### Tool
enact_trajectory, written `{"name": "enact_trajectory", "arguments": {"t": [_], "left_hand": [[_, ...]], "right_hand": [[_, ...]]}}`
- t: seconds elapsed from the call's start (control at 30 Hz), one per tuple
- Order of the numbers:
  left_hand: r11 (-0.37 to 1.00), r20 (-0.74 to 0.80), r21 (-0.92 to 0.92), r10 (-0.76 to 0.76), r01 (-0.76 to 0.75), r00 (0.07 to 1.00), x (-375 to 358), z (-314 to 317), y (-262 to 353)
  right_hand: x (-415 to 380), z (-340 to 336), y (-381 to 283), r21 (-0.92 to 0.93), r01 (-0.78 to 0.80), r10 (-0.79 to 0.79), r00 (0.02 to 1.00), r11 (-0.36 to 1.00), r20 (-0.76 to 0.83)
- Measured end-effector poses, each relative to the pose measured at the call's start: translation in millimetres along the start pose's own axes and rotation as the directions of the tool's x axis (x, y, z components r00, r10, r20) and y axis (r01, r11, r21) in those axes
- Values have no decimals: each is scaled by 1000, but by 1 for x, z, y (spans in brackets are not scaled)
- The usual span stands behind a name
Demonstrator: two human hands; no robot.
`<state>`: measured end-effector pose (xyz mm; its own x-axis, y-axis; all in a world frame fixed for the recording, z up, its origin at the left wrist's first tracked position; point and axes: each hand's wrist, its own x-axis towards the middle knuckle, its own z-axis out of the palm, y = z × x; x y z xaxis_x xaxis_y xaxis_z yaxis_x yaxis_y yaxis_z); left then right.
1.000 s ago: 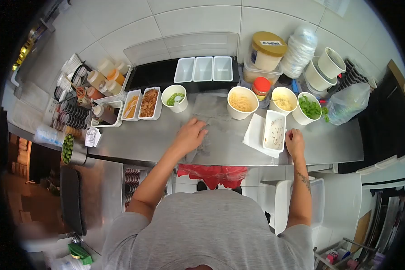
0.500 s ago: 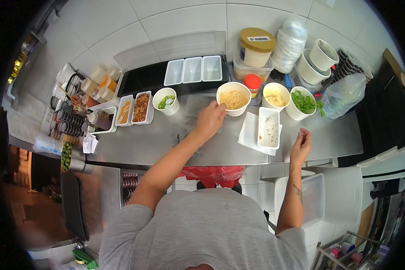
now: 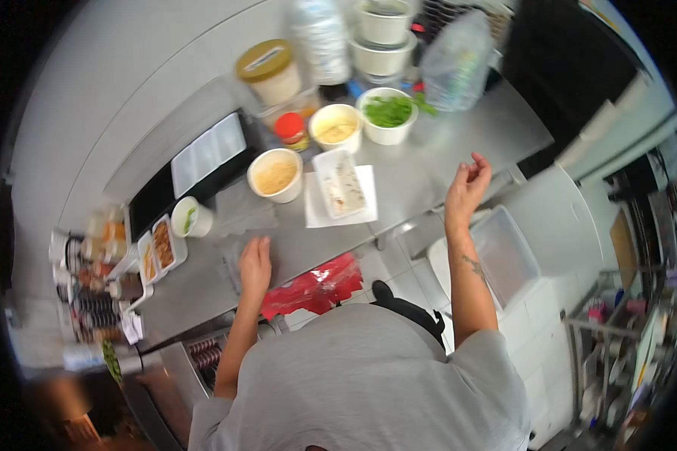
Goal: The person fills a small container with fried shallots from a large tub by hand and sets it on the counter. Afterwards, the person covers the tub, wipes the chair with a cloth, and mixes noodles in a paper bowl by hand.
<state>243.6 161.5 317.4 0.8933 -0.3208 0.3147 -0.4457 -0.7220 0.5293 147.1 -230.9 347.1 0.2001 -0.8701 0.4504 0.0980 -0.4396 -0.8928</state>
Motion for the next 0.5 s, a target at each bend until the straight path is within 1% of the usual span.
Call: {"name": "enact_trajectory", "arguments": {"t": [0.07, 0.17, 0.2, 0.3, 0.37, 0.43, 0.5], "left_hand": [[987, -4, 121, 107, -106, 994, -20, 17, -10], [929, -96, 347, 170, -127, 981, -23, 31, -3], [933, -96, 344, 145, -104, 985, -22, 34, -2], [935, -99, 350, 92, -52, 991, -10, 38, 0], [926, -99, 374, 92, -48, 991, -6, 40, 1], [891, -79, 451, 97, -51, 992, -7, 42, -1], [867, -70, 495, 114, -65, 991, -5, 42, -5]], "right_hand": [[13, -24, 19, 40, -93, 95, 994, 995, -53], [26, -69, 57, 260, -291, 325, 940, 921, -101], [30, -83, 64, 294, -365, 421, 893, 883, -158], [27, -130, 78, 426, -510, 626, 756, 747, -193], [18, -159, 90, 420, -506, 620, 758, 754, -201], [1, -180, 89, 396, -494, 602, 768, 774, -219], [-19, -193, 87, 405, -545, 653, 731, 734, -198]]}}
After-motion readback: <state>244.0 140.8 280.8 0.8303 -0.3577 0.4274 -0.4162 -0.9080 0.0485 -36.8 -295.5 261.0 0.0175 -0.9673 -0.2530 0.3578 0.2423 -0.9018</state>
